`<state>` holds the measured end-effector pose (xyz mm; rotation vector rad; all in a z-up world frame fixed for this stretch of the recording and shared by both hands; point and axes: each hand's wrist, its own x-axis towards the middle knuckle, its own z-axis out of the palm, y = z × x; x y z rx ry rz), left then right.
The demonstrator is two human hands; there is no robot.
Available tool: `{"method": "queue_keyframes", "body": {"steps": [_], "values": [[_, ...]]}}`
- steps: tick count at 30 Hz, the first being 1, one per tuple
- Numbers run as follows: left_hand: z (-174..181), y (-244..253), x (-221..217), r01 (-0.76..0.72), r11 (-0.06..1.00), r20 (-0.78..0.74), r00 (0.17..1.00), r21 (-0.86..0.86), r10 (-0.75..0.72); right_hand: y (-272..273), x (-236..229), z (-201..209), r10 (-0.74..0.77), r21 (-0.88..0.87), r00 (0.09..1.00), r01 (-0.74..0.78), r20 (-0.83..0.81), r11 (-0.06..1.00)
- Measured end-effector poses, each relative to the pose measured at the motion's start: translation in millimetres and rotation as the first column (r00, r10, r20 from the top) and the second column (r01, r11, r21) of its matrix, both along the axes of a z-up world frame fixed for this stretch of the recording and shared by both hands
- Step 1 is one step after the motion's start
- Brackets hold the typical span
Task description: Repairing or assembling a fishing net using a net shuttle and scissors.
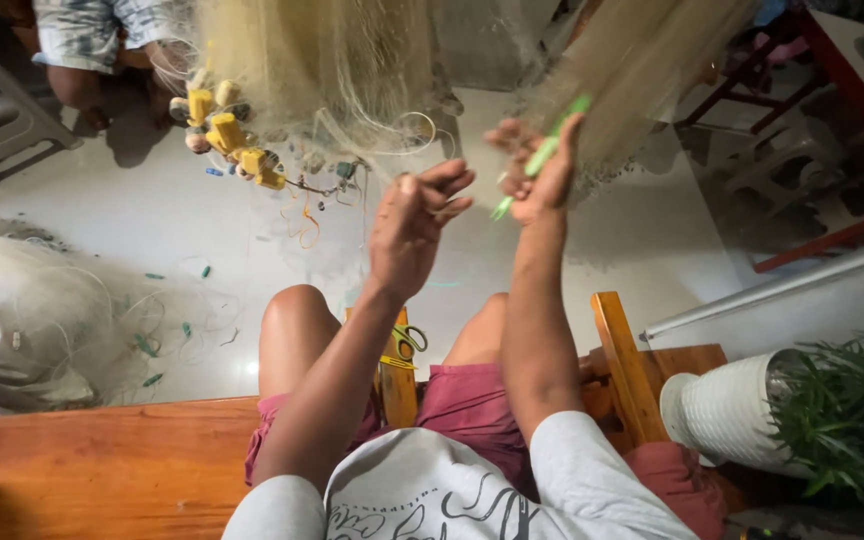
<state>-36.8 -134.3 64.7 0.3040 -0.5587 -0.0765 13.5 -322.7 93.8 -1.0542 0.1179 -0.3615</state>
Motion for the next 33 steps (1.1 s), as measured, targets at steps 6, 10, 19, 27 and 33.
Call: {"method": "queue_keyframes", "body": {"steps": [6,10,19,27,33], "values": [[4.8,-34.3,2.3,-0.044,0.996,0.023,0.999,0.073,0.042,47.4,-14.0,31.5,0.210,0.049,0.963,-0.221,0.171,0.974],[4.0,-27.6,3.0,-0.079,0.995,0.044,0.996,0.068,0.076,23.6,7.2,30.9,-0.068,-0.086,0.927,0.107,0.368,0.990],[-24.9,10.7,10.4,-0.224,0.973,-0.102,0.968,0.050,0.228,-10.0,-6.3,23.8,-0.191,0.018,0.925,0.196,0.328,0.980],[-26.4,72.5,30.6,-0.432,0.901,-0.231,0.875,0.018,0.425,-25.9,-16.5,0.4,-0.290,0.014,0.914,0.298,0.284,0.954],[-55.1,150.0,60.5,-0.593,0.802,-0.226,0.773,0.075,0.593,-29.2,-20.5,0.8,-0.311,0.020,0.911,0.318,0.270,0.948]]}}
